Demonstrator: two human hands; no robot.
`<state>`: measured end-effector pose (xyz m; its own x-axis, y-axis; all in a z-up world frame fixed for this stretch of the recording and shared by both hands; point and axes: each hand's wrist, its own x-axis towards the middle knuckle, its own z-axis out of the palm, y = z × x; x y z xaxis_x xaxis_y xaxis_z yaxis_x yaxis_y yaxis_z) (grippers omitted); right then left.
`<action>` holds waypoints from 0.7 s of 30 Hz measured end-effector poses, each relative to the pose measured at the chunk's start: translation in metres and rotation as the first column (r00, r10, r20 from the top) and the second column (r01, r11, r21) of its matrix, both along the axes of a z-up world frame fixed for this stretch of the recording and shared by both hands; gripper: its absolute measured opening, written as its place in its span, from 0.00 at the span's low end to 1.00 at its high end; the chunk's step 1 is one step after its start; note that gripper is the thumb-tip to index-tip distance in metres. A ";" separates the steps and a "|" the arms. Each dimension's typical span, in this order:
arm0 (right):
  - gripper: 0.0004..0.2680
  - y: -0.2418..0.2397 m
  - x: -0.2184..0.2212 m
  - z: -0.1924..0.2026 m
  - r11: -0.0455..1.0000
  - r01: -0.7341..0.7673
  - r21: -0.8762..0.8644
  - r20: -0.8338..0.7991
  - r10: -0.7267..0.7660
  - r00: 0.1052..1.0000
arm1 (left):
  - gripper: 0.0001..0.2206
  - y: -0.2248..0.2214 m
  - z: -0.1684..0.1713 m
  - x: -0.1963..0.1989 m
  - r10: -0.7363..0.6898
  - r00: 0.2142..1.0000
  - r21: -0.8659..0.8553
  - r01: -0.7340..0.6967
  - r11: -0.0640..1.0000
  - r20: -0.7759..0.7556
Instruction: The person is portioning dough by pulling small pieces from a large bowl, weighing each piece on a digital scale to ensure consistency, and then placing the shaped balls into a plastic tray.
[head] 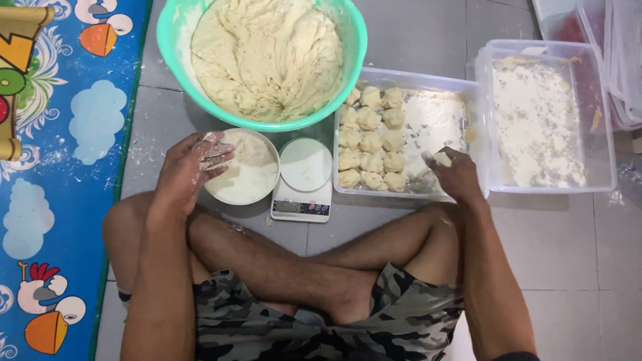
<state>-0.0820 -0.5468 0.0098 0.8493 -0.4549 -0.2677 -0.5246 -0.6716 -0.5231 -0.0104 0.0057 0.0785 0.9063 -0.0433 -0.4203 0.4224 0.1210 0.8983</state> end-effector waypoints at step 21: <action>0.16 0.062 -0.016 0.022 0.922 -0.035 0.386 0.128 -0.016 0.992 | 0.16 -0.004 0.007 -0.005 -0.043 0.999 0.042 0.042 0.998 0.023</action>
